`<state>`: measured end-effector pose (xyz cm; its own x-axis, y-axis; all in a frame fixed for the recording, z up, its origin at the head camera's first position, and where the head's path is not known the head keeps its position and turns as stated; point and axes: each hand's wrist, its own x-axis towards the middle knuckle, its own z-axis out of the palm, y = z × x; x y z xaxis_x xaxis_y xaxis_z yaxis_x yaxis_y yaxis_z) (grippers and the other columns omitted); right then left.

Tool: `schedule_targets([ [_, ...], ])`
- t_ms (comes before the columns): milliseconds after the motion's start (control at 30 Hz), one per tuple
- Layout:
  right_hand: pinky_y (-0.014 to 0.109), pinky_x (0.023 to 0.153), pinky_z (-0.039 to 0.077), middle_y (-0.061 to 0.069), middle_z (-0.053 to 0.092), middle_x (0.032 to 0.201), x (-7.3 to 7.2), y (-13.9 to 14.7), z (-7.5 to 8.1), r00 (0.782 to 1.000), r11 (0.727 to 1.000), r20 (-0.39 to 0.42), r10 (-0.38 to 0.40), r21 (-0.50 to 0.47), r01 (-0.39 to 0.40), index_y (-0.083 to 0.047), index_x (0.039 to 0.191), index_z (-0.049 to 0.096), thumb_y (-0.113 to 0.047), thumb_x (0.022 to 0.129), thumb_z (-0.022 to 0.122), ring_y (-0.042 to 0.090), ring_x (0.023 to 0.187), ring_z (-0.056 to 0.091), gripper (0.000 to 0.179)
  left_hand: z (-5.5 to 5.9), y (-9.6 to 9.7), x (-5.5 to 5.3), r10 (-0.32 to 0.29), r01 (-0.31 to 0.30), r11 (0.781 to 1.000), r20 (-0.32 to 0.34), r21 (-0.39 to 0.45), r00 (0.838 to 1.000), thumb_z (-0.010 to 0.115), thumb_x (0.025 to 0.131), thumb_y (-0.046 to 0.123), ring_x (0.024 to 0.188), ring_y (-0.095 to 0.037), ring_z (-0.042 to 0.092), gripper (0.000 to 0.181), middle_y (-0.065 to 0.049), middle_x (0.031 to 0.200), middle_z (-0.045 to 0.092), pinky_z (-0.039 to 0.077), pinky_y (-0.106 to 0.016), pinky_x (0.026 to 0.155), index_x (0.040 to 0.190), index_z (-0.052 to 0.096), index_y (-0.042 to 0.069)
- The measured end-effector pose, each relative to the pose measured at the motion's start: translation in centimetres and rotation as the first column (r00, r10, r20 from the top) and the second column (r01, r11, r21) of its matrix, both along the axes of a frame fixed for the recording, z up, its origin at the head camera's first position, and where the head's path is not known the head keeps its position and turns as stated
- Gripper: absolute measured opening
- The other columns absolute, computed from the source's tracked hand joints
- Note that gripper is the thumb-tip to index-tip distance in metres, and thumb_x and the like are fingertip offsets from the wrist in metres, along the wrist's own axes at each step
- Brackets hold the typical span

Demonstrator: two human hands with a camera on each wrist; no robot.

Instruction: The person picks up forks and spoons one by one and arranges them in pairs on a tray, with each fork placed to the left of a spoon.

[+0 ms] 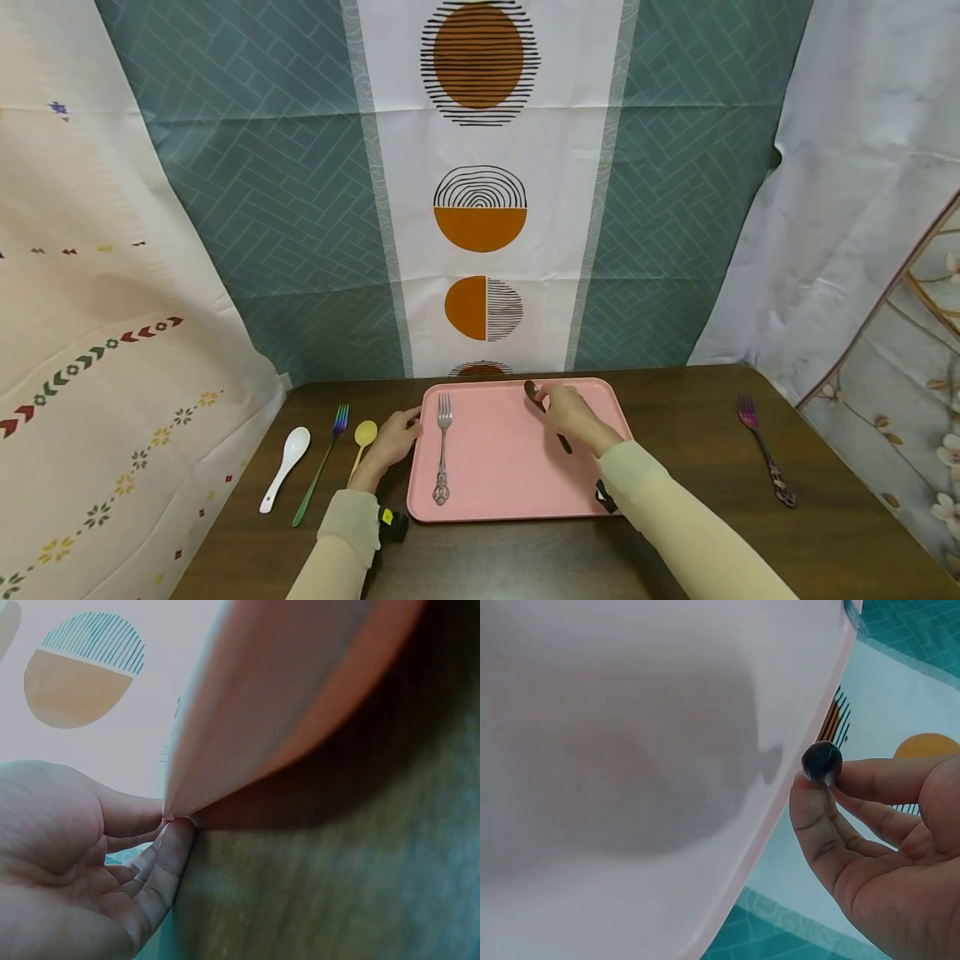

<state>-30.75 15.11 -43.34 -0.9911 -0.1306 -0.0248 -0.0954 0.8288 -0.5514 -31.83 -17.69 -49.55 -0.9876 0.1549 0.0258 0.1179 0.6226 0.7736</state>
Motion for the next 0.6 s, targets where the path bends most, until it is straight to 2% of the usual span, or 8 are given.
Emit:
schedule_targets([
  [67, 0.031, 0.061, 0.038, 0.019, 0.069, 0.097, 0.1, -0.4, 0.1, 1.000, 1.000, 0.004, 0.004, -0.013, -0.004, -0.002, 0.124, 0.071, 0.011, 0.093, 0.055, 0.021, 0.074, 0.046, 0.037, 0.0, 0.0, 0.0, 0.001, -0.001, 1.000, -0.001, 0.001, 1.000, 0.050, 0.106, 0.006, 0.110, -0.034, 0.052, 0.045, -0.020, 0.122, 0.058, 0.045, -0.047, 0.091, 0.149, 0.049, -0.009],
  [100, 0.031, 0.062, 0.039, 0.016, 0.069, 0.095, 0.1, -0.6, 0.1, 1.000, 1.000, 0.000, 0.008, -0.014, -0.008, -0.001, 0.124, 0.071, 0.011, 0.094, 0.056, 0.020, 0.075, 0.048, 0.036, -0.1, 0.0, 0.0, 0.002, -0.002, 1.000, -0.001, 0.000, 1.000, 0.050, 0.106, 0.006, 0.110, -0.034, 0.052, 0.045, -0.020, 0.121, 0.058, 0.045, -0.047, 0.091, 0.149, 0.049, -0.009],
  [233, 0.031, 0.061, 0.041, 0.014, 0.064, 0.082, 0.2, -1.2, -0.1, 1.000, 0.999, 0.001, 0.020, -0.025, -0.020, 0.000, 0.124, 0.071, 0.010, 0.096, 0.056, 0.021, 0.073, 0.049, 0.033, -0.2, 0.0, 0.0, -0.001, 0.001, 1.000, 0.001, 0.003, 1.000, 0.050, 0.106, 0.007, 0.110, -0.033, 0.052, 0.045, -0.019, 0.120, 0.058, 0.045, -0.047, 0.091, 0.149, 0.049, -0.009],
  [433, 0.036, 0.072, 0.049, 0.007, 0.065, 0.089, 0.4, -2.0, -0.1, 1.000, 0.999, -0.009, 0.027, -0.018, -0.027, -0.004, 0.121, 0.072, 0.008, 0.093, 0.060, 0.025, 0.090, 0.056, 0.033, -0.2, 0.0, -0.1, 0.008, -0.007, 1.000, 0.011, -0.004, 1.000, 0.050, 0.107, 0.008, 0.110, -0.033, 0.051, 0.046, -0.019, 0.121, 0.057, 0.044, -0.046, 0.092, 0.150, 0.049, -0.007],
  [600, 0.033, 0.067, 0.049, 0.008, 0.066, 0.087, 0.5, -2.6, -0.2, 0.999, 0.999, -0.005, 0.033, -0.042, -0.033, -0.003, 0.121, 0.072, 0.009, 0.091, 0.061, 0.023, 0.082, 0.058, 0.034, -0.1, 0.0, -0.1, 0.006, -0.006, 1.000, 0.015, -0.007, 1.000, 0.050, 0.107, 0.009, 0.111, -0.034, 0.051, 0.046, -0.020, 0.124, 0.057, 0.044, -0.047, 0.092, 0.151, 0.048, -0.007],
])
